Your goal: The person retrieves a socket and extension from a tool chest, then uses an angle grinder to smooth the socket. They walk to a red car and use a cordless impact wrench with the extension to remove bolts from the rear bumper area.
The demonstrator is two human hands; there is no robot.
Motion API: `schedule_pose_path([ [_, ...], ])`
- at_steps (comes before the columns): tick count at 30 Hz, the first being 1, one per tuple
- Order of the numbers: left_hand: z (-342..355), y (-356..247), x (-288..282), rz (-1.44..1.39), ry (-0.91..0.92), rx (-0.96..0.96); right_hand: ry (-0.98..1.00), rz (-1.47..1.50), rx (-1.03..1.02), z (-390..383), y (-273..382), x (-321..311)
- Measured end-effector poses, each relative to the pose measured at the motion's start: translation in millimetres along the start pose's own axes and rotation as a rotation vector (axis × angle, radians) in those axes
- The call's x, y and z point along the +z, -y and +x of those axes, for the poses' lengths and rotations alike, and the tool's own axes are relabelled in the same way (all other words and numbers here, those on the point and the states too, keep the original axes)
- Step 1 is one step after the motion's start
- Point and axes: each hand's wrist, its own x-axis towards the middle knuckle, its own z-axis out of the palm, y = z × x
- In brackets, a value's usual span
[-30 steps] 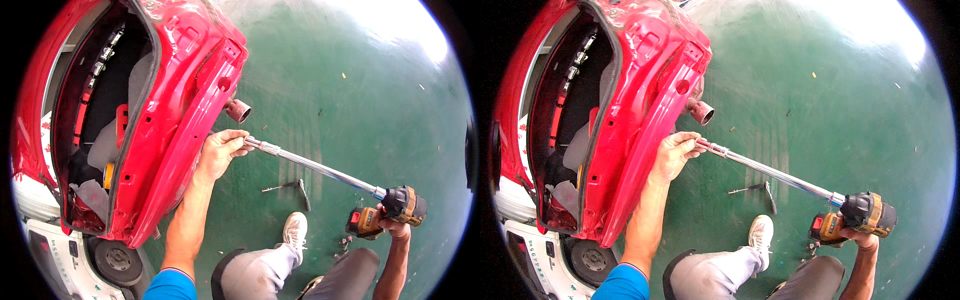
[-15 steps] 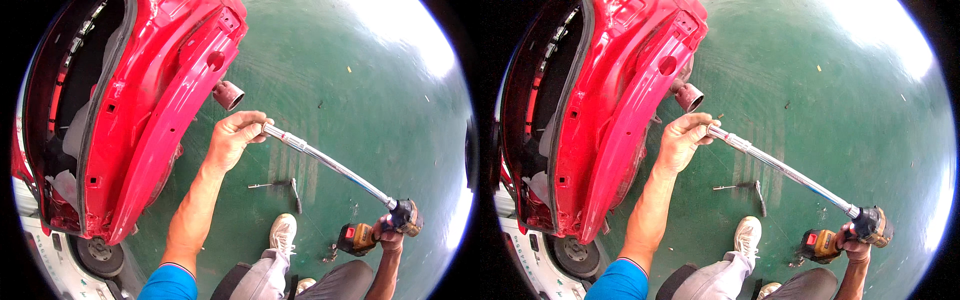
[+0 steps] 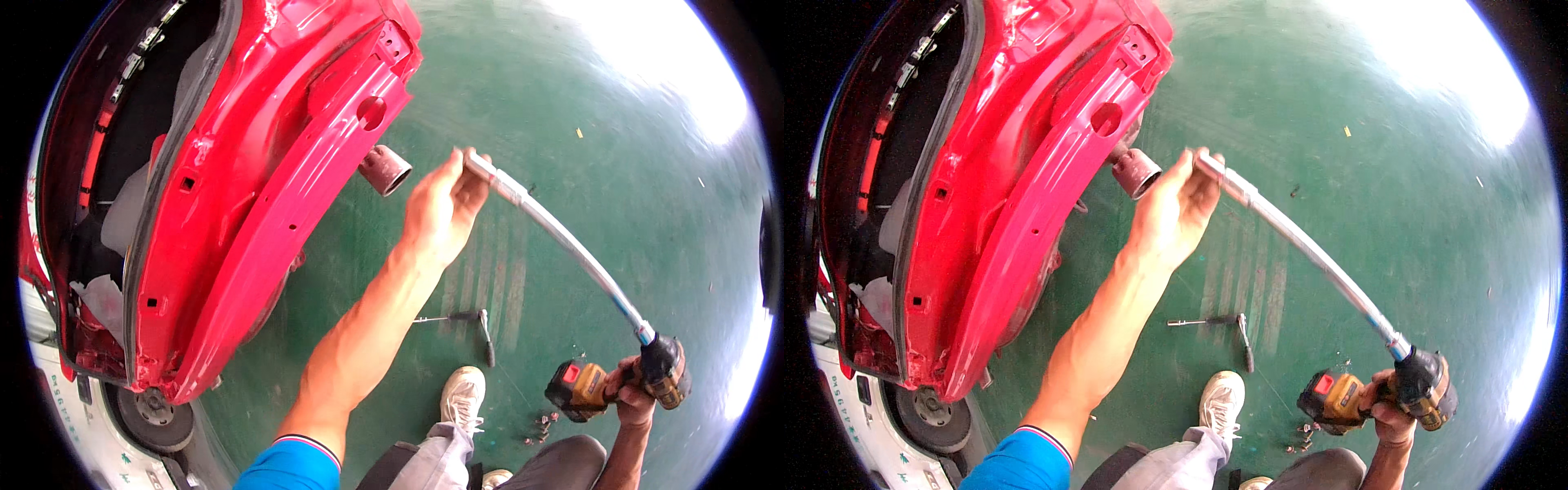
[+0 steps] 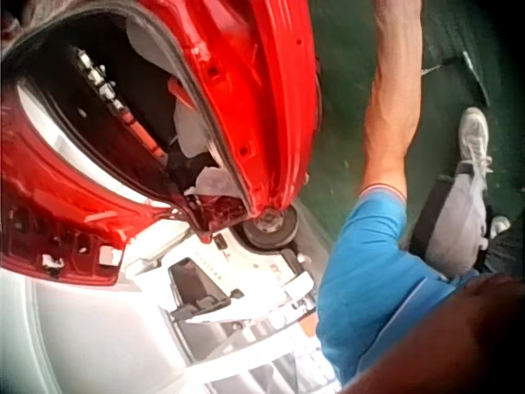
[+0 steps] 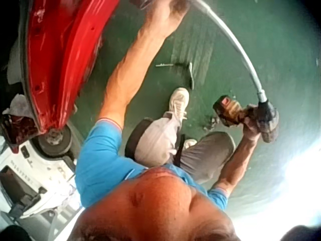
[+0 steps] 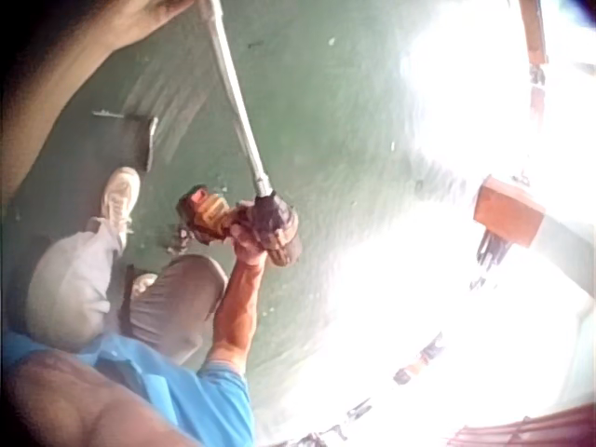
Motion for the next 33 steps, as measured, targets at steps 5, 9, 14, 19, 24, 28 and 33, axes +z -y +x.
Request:
schedule_pose_path([
  [5, 67, -13, 58, 0.015, -0.082, 0.220, 0.038, -0.116, -0.011, 55, 31, 45],
  [9, 111, -25, 86, 0.138, -0.184, 0.418, 0.062, -0.163, -0.030, 102, 57, 82],
  [14, 144, -48, 91, 0.421, -0.335, 0.555, 0.015, -0.199, -0.001, 123, 53, 116],
  [19, 160, -59, 74, 0.688, -0.437, 0.632, 0.083, -0.086, -0.065, 153, 12, 130],
  [24, 170, -58, 72, 0.701, -0.414, 0.704, 0.108, -0.102, -0.097, 173, -6, 128],
  [28, 171, -68, 53, 0.678, -0.393, 0.712, 0.133, 0.038, -0.064, 177, -19, 143],
  [33, 168, -65, 61, 0.692, -0.353, 0.669, 0.114, 0.004, -0.085, 180, -15, 142],
])
